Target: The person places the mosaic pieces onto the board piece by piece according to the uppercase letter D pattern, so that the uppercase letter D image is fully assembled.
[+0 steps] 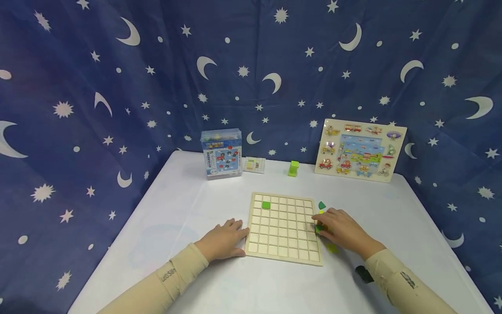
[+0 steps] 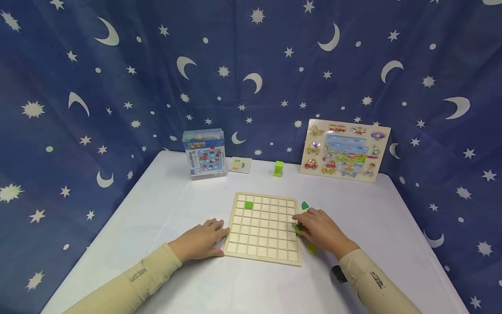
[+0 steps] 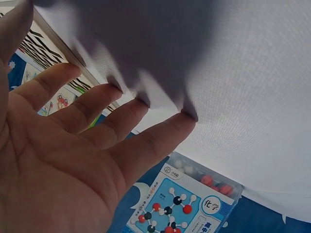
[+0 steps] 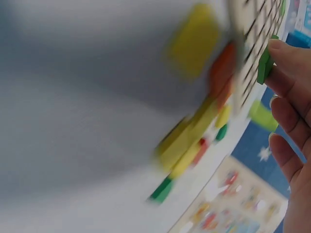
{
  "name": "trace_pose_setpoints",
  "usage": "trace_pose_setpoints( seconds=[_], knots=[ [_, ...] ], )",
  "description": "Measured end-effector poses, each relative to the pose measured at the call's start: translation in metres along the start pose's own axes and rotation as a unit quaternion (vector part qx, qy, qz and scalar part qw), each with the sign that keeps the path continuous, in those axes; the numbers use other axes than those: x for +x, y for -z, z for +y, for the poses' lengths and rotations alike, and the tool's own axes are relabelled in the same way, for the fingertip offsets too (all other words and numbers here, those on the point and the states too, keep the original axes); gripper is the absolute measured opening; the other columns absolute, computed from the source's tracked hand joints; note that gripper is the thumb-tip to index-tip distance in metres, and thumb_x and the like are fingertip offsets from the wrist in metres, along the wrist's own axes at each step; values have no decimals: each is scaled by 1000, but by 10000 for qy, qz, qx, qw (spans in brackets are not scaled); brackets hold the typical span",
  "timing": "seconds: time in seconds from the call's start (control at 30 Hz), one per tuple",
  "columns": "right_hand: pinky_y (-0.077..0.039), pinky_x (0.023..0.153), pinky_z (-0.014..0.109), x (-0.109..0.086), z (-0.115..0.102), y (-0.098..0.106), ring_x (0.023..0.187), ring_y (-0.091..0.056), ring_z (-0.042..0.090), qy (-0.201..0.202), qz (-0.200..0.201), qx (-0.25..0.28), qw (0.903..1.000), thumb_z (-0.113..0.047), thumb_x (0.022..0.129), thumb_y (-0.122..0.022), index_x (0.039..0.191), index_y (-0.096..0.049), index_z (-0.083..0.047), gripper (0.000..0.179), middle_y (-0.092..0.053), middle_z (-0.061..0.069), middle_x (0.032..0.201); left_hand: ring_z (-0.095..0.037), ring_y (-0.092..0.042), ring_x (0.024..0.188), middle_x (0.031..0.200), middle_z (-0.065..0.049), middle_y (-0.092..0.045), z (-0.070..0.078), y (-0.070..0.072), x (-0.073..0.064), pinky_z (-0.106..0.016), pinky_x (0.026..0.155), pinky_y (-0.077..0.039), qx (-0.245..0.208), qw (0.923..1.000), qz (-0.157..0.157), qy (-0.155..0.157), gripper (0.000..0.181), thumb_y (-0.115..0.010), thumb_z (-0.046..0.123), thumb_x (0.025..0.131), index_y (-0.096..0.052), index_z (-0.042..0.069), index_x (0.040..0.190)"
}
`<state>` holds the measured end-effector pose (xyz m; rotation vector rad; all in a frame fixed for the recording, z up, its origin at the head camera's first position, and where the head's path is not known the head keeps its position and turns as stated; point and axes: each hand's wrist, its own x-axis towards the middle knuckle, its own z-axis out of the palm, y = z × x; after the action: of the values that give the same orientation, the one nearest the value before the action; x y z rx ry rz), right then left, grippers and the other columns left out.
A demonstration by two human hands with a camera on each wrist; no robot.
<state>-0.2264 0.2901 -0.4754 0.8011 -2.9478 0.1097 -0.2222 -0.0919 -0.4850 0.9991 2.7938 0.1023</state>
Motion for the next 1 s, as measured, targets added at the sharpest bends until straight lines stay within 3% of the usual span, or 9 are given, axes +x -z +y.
trace_pose_setpoints(
  seconds=[0.27, 0.53, 0.7, 1.0],
  knots=[
    [-49, 89, 44, 52, -28, -3, 98, -59, 16, 605, 314, 93, 9976, -21, 81, -83, 124, -66, -13, 46, -70, -6, 100, -40, -42, 138, 150, -15, -45, 5, -3, 1, -63, 98, -45, -35, 10000, -71, -23, 70, -67, 54, 88, -51, 18, 145],
    [-50, 85, 42, 99, -42, -14, 96, -60, 22, 450, 286, -130, 9985, -22, 83, -82, 125, -66, -14, 46, -73, -5, 99, -39, -42, 138, 152, -13, -44, 12, -5, 3, -61, 99, -45, 96, 9999, -105, -18, 70, -66, 55, 88, -49, 22, 147],
    [-49, 87, 44, 114, -45, -24, 99, -61, 25, 364, 243, -172, 9989, -21, 83, -82, 127, -65, -14, 47, -73, -2, 104, -36, -41, 140, 153, -11, -43, 13, -5, 3, -60, 101, -44, 172, 9997, -177, 72, 71, -64, 57, 89, -47, 24, 148],
    [-47, 95, 48, 136, -51, -31, 102, -62, 22, 585, 372, -367, 9969, -25, 82, -82, 126, -65, -15, 48, -74, 0, 108, -35, -40, 141, 154, -11, -42, 5, 0, -2, -58, 102, -44, 396, 9987, -171, 264, 72, -62, 59, 89, -46, 23, 149]
  ],
)
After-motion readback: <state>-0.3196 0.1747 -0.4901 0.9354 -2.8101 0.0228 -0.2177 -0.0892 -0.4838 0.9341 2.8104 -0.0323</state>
